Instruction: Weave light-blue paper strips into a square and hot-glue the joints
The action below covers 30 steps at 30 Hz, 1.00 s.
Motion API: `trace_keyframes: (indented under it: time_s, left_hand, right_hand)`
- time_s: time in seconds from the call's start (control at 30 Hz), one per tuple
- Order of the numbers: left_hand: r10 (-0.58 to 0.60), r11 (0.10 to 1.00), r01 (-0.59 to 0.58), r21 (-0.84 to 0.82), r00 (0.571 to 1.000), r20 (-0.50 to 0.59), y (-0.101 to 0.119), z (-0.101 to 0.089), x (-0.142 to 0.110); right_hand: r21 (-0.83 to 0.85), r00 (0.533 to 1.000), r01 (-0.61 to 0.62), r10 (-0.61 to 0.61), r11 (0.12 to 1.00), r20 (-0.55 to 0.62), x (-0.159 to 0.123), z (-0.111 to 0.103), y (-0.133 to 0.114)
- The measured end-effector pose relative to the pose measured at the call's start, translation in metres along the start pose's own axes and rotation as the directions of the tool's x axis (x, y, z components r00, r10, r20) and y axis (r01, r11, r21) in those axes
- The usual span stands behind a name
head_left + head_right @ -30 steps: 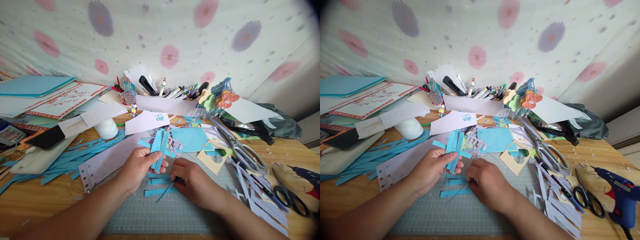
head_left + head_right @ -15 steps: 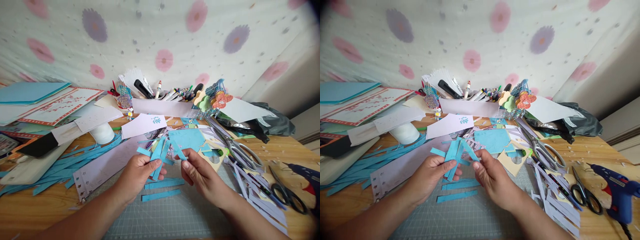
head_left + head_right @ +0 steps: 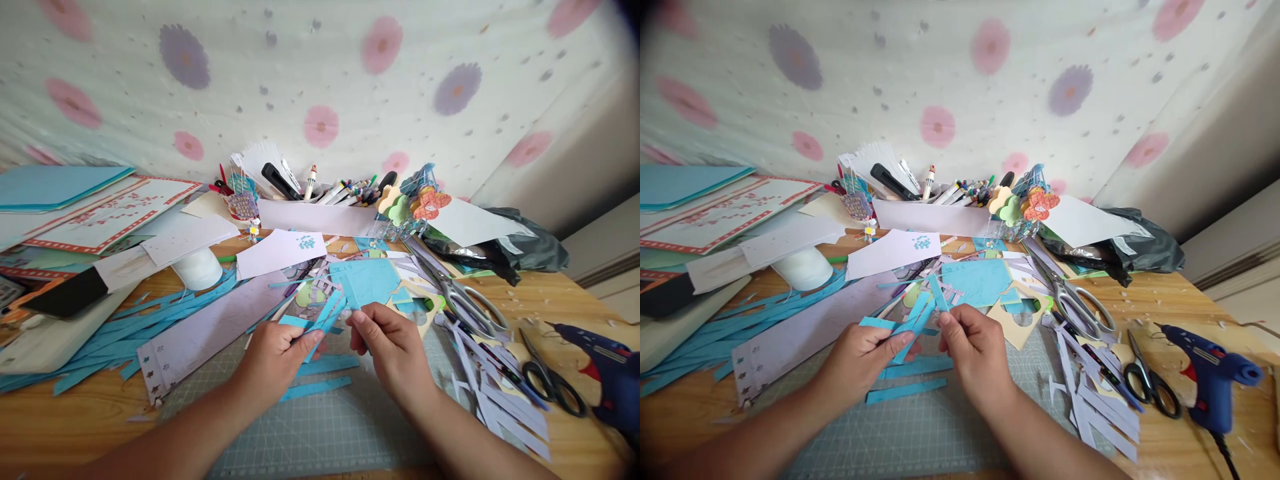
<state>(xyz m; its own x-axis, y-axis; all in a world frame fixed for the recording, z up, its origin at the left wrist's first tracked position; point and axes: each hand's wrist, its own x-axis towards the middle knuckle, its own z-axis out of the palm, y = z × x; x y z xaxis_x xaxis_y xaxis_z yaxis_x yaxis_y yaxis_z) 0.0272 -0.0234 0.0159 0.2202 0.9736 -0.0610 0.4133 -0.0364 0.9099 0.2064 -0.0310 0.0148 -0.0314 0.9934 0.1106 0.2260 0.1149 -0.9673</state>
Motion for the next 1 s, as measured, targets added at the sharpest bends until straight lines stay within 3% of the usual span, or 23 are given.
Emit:
trace_keyframes:
  time_s: [0.2, 0.33, 0.43, 0.57, 0.67, 0.87, 1.0]
  left_hand:
    - [0.006, 0.996, -0.008, 0.091, 1.000, 0.026, -0.004, 0.001, 0.000]
    - [0.026, 0.992, -0.028, 0.127, 1.000, 0.017, -0.004, 0.001, 0.000]
    - [0.024, 0.992, -0.027, 0.123, 0.999, 0.022, -0.003, 0.001, 0.000]
    - [-0.094, 0.992, 0.105, -0.076, 0.986, 0.139, -0.001, 0.001, 0.000]
    - [-0.175, 0.954, 0.213, -0.213, 0.967, 0.183, 0.001, 0.001, 0.000]
    - [-0.132, 0.988, 0.138, -0.068, 0.988, 0.082, 0.002, -0.001, 0.003]
    - [-0.093, 0.995, 0.094, -0.021, 0.994, 0.060, 0.001, -0.002, 0.003]
  right_hand:
    - [0.072, 0.999, -0.042, 0.041, 0.996, 0.025, 0.000, 0.000, 0.000]
    - [0.050, 0.999, -0.036, 0.036, 0.998, 0.018, 0.001, -0.001, 0.000]
    - [0.032, 0.997, -0.036, 0.033, 0.999, 0.074, 0.002, -0.002, 0.002]
    - [0.042, 0.987, -0.033, 0.026, 0.999, 0.158, 0.003, -0.004, 0.002]
    - [0.012, 0.989, 0.001, -0.003, 1.000, 0.151, 0.004, -0.006, 0.001]
    - [-0.185, 0.979, 0.081, -0.044, 0.979, 0.197, 0.008, -0.010, 0.005]
    - [-0.175, 0.973, 0.066, -0.025, 0.982, 0.231, 0.011, -0.011, 0.007]
